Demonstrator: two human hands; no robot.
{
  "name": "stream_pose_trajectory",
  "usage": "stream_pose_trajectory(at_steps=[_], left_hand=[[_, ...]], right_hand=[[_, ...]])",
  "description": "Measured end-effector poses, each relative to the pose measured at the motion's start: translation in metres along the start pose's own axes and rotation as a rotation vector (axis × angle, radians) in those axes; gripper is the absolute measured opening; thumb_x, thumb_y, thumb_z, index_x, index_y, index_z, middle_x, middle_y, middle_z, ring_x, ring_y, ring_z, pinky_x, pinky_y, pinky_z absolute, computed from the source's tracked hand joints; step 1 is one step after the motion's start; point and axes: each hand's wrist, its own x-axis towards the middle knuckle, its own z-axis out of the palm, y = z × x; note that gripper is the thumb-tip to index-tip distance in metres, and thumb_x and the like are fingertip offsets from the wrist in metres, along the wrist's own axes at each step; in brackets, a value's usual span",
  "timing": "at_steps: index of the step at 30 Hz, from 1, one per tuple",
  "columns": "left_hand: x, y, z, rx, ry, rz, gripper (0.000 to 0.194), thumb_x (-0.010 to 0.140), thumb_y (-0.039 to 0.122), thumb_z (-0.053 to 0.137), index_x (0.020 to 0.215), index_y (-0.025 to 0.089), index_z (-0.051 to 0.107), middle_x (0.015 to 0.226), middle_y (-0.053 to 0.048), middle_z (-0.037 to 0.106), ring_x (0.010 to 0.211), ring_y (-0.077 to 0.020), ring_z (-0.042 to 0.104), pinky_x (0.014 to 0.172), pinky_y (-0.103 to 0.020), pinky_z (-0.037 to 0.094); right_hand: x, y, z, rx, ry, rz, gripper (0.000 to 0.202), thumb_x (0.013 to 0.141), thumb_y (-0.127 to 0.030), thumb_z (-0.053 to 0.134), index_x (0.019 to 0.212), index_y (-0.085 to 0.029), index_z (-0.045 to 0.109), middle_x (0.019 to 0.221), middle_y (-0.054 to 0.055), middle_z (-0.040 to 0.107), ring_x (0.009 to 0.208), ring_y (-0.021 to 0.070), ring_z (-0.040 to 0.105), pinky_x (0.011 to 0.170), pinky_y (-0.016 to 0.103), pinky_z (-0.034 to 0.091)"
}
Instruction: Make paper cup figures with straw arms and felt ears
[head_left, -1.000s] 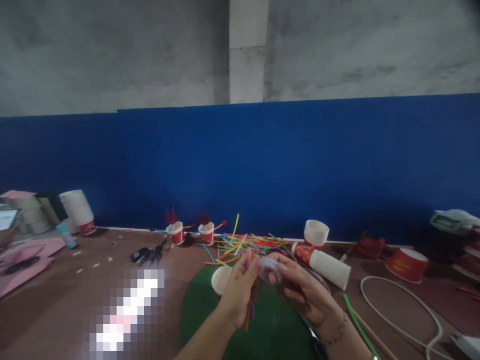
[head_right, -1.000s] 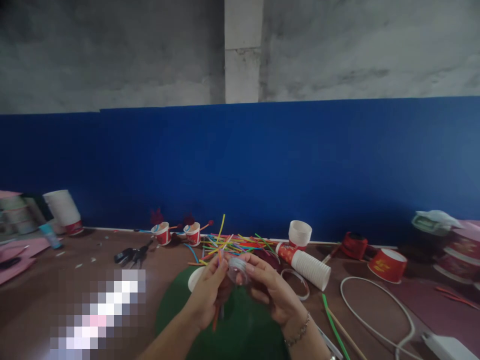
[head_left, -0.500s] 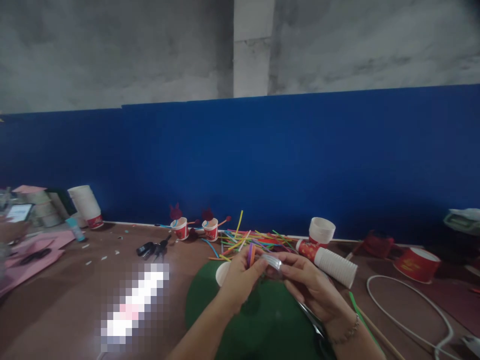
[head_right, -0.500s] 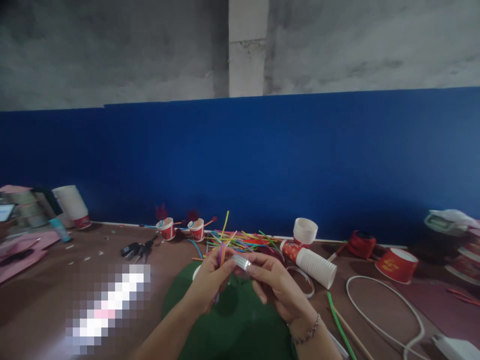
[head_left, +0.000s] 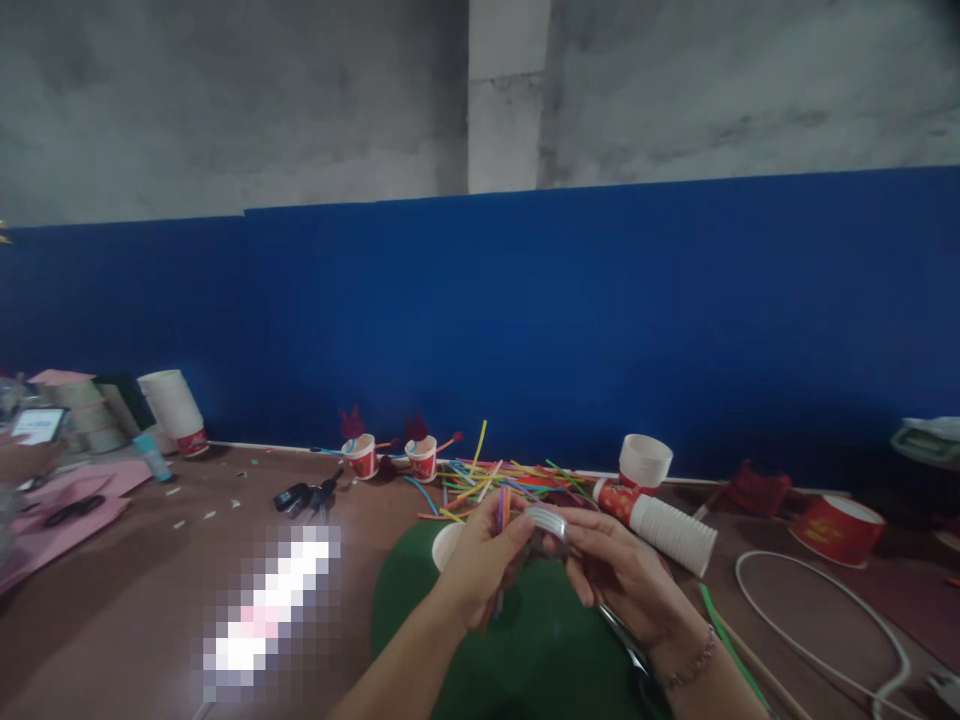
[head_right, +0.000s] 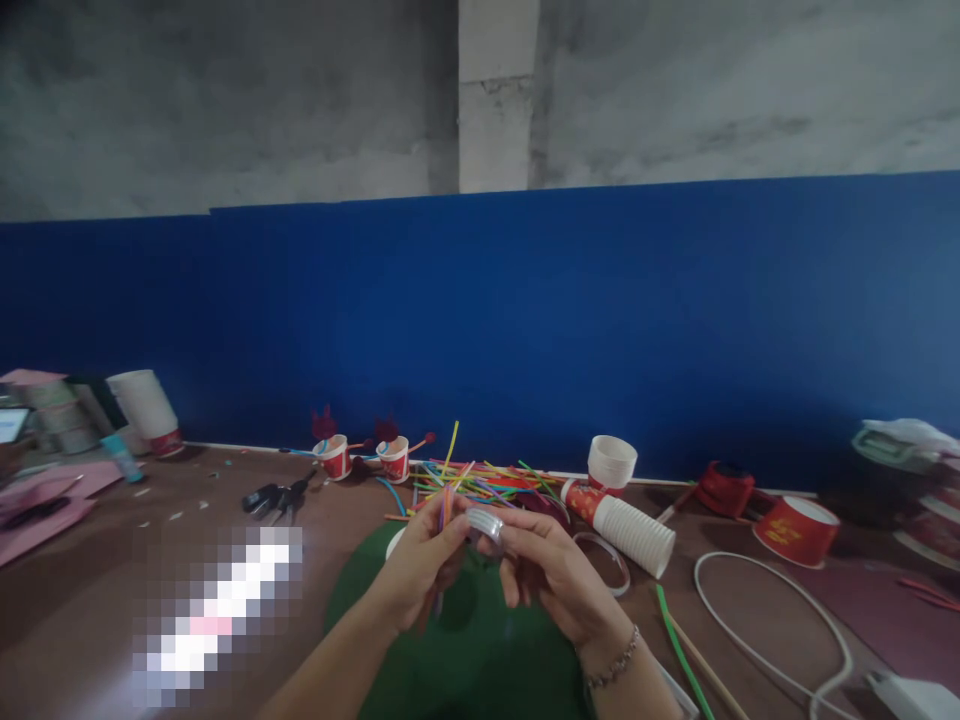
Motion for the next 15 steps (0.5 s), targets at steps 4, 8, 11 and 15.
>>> stream_pose_trajectory(at_steps=[4,8,11,15], left_hand=[[-0.0020,0.0041,0.0001,-0.059,-0.031,-0.025,0.043,0.067,0.050,0.071,0.087,0.021,0.046,0.047,0.013,0.035,0.037,-0.0012,0.020,0.035,-0.015,0.010],[-0.0015,0.0064,-0.0023,-0.038,-0.049,-0.017,0.043,0.067,0.050,0.071,0.085,0.021,0.046,0.047,0.012,0.035,0.036,-0.0014,0.021,0.034,-0.016,0.009],[-0.0010,0.0077,-0.0037,-0.012,-0.067,-0.001,0.042,0.069,0.051,0.070,0.085,0.021,0.046,0.047,0.012,0.034,0.036,-0.0016,0.019,0.033,-0.017,0.010],[-0.0014,0.0086,-0.0048,0.014,-0.080,0.022,0.044,0.069,0.053,0.069,0.087,0.021,0.046,0.049,0.012,0.038,0.035,-0.0012,0.020,0.034,-0.018,0.011]], right_hand=[[-0.0024,-0.0002,-0.0030,0.019,-0.068,-0.008,0.031,0.076,-0.028,0.069,0.105,-0.018,0.068,0.083,0.005,0.068,0.040,0.0044,0.054,0.034,0.014,0.036],[-0.0023,-0.0006,-0.0005,0.018,-0.055,-0.002,0.029,0.075,-0.030,0.069,0.102,-0.019,0.070,0.082,0.004,0.068,0.042,0.0050,0.055,0.036,0.014,0.038],[-0.0023,-0.0003,0.0013,-0.010,-0.032,0.001,0.029,0.075,-0.030,0.069,0.102,-0.020,0.070,0.081,0.004,0.067,0.043,0.0054,0.056,0.036,0.014,0.037],[-0.0027,0.0013,0.0015,-0.046,0.013,-0.003,0.030,0.074,-0.032,0.069,0.101,-0.019,0.070,0.080,0.005,0.068,0.046,0.0074,0.058,0.036,0.014,0.038]])
